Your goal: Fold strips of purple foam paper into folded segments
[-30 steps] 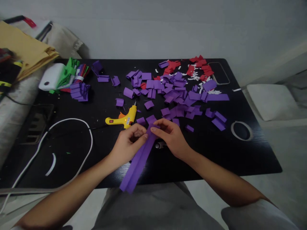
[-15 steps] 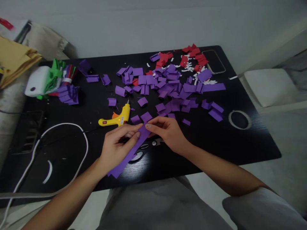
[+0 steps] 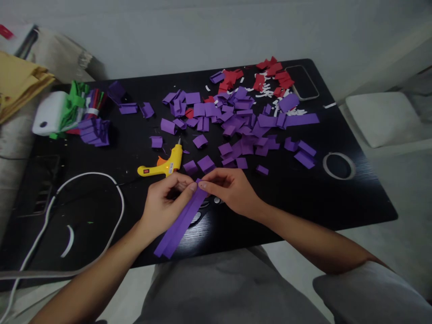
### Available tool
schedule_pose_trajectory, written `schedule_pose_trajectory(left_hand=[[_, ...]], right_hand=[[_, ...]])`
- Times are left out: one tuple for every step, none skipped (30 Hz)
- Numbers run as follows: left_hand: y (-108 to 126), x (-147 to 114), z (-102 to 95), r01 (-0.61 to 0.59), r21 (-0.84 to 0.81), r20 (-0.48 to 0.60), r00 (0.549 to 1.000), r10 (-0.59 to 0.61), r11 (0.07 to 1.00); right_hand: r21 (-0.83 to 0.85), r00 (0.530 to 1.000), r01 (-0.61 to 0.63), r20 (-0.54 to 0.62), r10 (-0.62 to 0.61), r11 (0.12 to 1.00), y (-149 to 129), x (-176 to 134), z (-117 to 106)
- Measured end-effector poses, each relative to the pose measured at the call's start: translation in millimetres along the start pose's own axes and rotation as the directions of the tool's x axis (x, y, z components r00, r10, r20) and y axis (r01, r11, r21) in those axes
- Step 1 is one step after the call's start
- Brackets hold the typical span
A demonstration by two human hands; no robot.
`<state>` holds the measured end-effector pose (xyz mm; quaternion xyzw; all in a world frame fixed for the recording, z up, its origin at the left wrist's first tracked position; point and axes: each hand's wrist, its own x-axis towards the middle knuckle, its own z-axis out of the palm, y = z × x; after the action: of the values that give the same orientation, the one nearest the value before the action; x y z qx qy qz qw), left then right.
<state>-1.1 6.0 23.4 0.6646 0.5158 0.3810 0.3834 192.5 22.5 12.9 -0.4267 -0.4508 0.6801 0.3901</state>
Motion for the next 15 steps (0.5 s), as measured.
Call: schedule_pose_trajectory(left_hand=[[-0.1,0.1,-0.3,0.002,-0.001,0.0,1.0,-0.002,1.0],[-0.3,0.2,-0.5,0.005,-0.005,0.0,1.0,-0.005,1.0],[-0.4,0.3,-0.8,0.009,-0.011,-0.003,1.0,-0.009,1.0],[-0.6,0.4,-1.0,0.016,-0.019,-0.006,1.0,-0.016,1.0],[-0.8,0.4,-1.3,0.024,-0.028,-0.007,1.0,-0.024,0.999],[-1.0,0.4,-1.5,0.033,-0.037,-0.006,0.999,-0.033,0.999],[-1.2,0.4,-1.6,0.042,-0.046,-0.002,0.999,-0.043,0.998],[-1.4,0.3,-1.7,0.049,-0.056,0.003,0.999,-0.049,0.997],[-1.7,0.3,-1.6,0.056,-0.066,0.006,0.998,-0.055,0.996],[-2.0,0.2,-1.4,0.061,-0.077,0.008,0.998,-0.06,0.995],[-2.3,0.1,-1.1,0.065,-0.09,0.008,0.998,-0.064,0.994],[-2.7,-0.1,-0.6,0.071,-0.104,0.007,0.997,-0.071,0.992],[-3.0,-0.2,0.1,0.079,-0.118,0.008,0.997,-0.079,0.99],[-3.4,-0.4,0.8,0.087,-0.131,0.008,0.996,-0.087,0.988],[-3.7,-0.7,1.6,0.097,-0.142,0.008,0.995,-0.097,0.985]], right_hand=[[0.003,1.0,-0.008,0.005,0.008,1.0,0.6,0.0,0.0],[0.008,1.0,-0.018,0.012,0.018,1.0,1.3,0.1,-0.2],[0.013,0.999,-0.028,0.018,0.027,1.0,1.9,0.3,-0.5],[0.017,0.999,-0.036,0.025,0.036,0.999,2.4,0.5,-0.9],[0.019,0.999,-0.041,0.032,0.04,0.999,2.6,0.5,-1.3],[0.02,0.998,-0.042,0.038,0.041,0.999,2.6,0.5,-1.5],[0.018,0.998,-0.04,0.044,0.039,0.999,2.3,0.3,-1.7],[0.014,0.998,-0.037,0.047,0.036,0.999,1.6,-0.1,-1.7],[0.011,0.998,-0.032,0.048,0.031,0.999,0.6,-0.6,-1.6],[0.008,0.999,-0.025,0.047,0.025,1.0,-0.5,-1.1,-1.5],[0.008,0.999,-0.019,0.045,0.019,1.0,-1.7,-1.6,-1.4],[0.009,0.999,-0.016,0.044,0.015,1.0,-2.8,-2.2,-1.3],[0.015,0.999,-0.014,0.043,0.013,1.0,-3.6,-2.6,-1.3],[0.025,0.999,-0.013,0.041,0.012,1.0,-4.1,-3.0,-1.3],[0.037,0.999,-0.016,0.04,0.014,0.999,-4.1,-3.2,-1.3]])
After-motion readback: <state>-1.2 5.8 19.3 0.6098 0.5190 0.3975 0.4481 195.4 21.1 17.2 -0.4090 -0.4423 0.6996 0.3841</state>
